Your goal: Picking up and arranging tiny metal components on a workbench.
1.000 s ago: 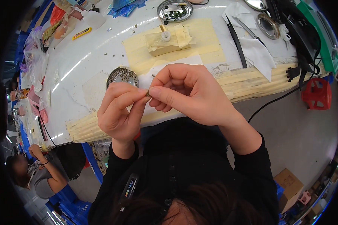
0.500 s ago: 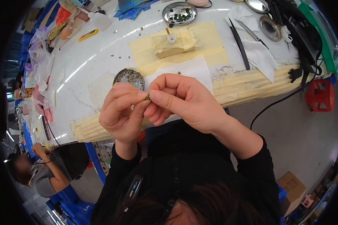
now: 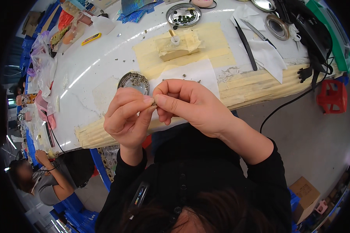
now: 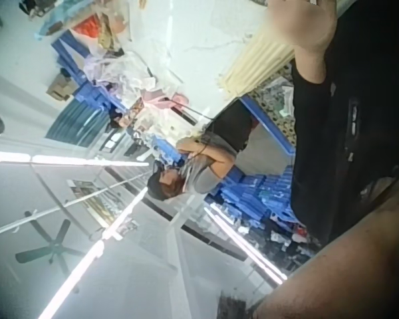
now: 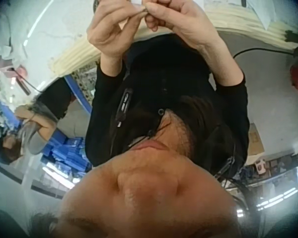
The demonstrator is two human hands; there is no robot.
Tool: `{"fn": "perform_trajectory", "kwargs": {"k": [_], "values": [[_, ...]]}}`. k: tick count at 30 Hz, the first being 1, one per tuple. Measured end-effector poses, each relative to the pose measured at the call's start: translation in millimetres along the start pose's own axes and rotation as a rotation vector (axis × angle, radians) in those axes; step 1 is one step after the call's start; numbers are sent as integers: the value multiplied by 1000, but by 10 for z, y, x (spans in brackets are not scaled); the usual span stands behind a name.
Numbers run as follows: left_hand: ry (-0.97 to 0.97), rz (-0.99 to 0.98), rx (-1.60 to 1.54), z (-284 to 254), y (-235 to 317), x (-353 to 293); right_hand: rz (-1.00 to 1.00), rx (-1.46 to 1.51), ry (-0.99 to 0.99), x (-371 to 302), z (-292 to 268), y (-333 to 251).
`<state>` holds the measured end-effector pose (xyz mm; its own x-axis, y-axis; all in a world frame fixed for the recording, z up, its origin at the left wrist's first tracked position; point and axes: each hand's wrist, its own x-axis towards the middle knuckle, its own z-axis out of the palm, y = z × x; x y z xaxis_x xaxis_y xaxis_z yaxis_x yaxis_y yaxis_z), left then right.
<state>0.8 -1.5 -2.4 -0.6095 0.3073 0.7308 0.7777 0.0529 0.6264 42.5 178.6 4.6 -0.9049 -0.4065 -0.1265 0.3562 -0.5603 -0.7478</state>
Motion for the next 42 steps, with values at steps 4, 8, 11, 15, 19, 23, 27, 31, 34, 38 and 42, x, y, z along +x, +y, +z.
{"fn": "perform_trajectory", "kwargs": {"k": [4,8,11,15,19,23,27,31,34,38,42], "values": [[1,-25,-59,-6,-20,-14,25,41,-12,-10,-3,-13],[0,-30,-92,-15,-23,-11,42,103,-28,-12,10,-24],[1,-24,-97,-16,-29,-12,36,145,-39,-4,0,5],[29,-54,-85,5,-32,-34,-55,102,43,-2,42,42],[87,-60,19,22,-31,-67,-409,-340,246,-9,147,147],[84,-40,13,17,-43,-68,-467,-458,255,-14,145,152],[101,-62,22,19,-42,-61,-362,-309,224,-30,180,60],[79,-55,-5,13,-30,-52,-204,-138,124,1,72,15],[62,-97,-61,11,-37,-39,-146,-98,88,21,19,16],[27,-143,-98,-9,-14,-18,-91,-73,68,31,27,19],[7,-125,-98,-23,-9,-7,-69,-61,34,43,5,30]]}}
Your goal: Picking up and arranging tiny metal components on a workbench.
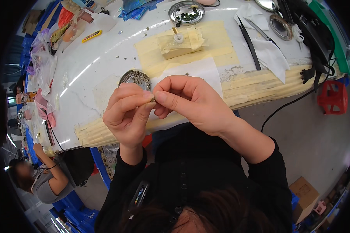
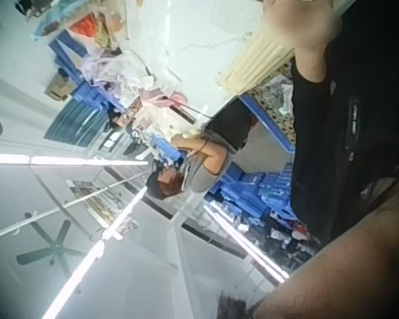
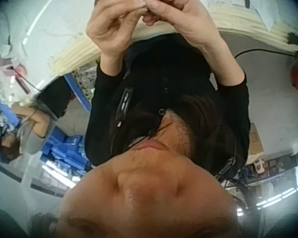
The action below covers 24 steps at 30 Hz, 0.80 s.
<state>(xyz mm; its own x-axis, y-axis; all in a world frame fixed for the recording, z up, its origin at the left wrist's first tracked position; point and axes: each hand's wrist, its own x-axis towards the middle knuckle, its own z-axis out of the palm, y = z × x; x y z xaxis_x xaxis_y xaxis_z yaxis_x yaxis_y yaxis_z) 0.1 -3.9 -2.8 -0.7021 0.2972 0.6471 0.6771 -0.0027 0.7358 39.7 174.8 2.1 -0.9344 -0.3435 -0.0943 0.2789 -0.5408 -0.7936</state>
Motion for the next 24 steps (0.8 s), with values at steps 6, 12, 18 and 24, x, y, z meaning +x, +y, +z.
{"fn": "perform_trajectory", "kwargs": {"k": [6,12,18,24], "values": [[30,-12,15,35,-26,-23,-64,-109,50,-11,50,-42],[60,118,229,91,-13,-32,-191,-292,101,-33,30,-63],[56,166,279,101,-8,-14,-221,-341,122,-54,15,-101],[61,210,330,132,-19,-19,-249,-453,142,-56,-25,-107]]}}
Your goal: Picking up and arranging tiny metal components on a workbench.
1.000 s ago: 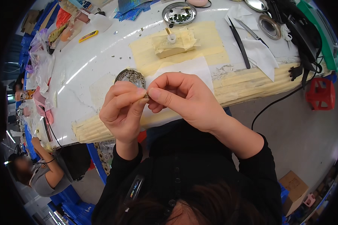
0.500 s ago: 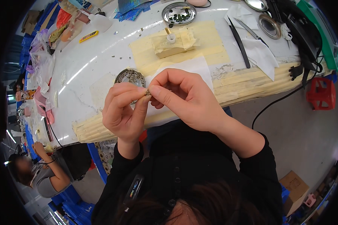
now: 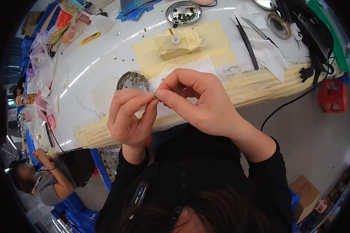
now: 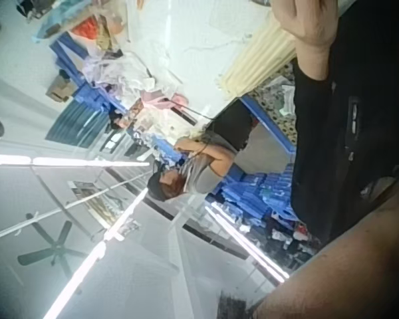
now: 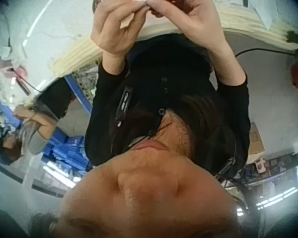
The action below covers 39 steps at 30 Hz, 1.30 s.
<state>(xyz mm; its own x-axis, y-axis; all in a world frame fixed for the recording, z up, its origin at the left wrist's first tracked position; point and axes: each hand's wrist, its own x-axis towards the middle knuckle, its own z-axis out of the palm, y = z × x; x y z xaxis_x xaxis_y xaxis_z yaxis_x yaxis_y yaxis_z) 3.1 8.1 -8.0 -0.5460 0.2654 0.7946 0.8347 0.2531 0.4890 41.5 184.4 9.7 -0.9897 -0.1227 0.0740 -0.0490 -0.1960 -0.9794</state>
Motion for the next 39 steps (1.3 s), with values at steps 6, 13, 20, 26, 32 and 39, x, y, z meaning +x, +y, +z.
{"fn": "perform_trajectory", "kwargs": {"k": [6,13,20,26,32,39], "values": [[-58,-53,-125,-40,-7,26,111,46,-84,14,-61,-61],[-74,-69,-123,-43,-3,2,27,-108,-85,11,-54,-80],[-75,1,12,4,-7,4,80,-42,-19,25,-76,-1],[-71,-1,42,11,-6,-7,-328,-430,79,27,-26,36],[-46,3,70,40,-18,-6,-448,-581,133,24,-25,33],[-9,7,67,54,-26,2,-545,-672,159,21,26,31]]}}
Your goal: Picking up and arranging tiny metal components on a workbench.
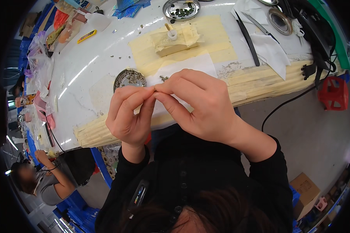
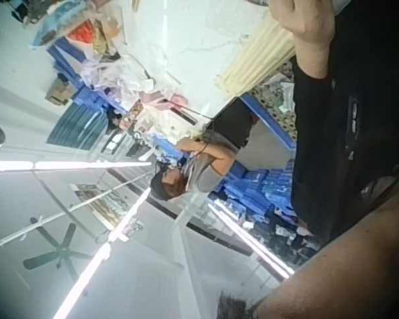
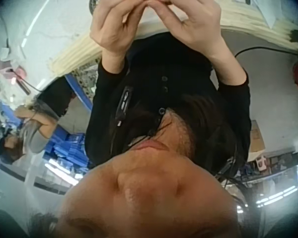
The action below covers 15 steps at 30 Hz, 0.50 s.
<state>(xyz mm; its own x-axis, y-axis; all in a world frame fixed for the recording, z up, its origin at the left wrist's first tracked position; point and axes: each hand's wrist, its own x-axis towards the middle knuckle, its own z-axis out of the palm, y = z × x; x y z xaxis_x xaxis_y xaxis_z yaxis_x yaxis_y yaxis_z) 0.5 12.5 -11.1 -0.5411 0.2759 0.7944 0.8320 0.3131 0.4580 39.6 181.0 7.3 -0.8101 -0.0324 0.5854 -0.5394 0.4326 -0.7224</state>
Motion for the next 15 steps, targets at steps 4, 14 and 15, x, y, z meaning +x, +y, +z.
{"fn": "perform_trajectory", "kwargs": {"k": [4,14,15], "values": [[8,1,10,-22,27,-15,234,298,-71,-57,-26,31],[-1,-21,-65,-59,28,-13,497,687,-67,-97,24,-15],[-3,-53,-104,-62,26,-15,503,686,-65,-95,29,-21]]}}
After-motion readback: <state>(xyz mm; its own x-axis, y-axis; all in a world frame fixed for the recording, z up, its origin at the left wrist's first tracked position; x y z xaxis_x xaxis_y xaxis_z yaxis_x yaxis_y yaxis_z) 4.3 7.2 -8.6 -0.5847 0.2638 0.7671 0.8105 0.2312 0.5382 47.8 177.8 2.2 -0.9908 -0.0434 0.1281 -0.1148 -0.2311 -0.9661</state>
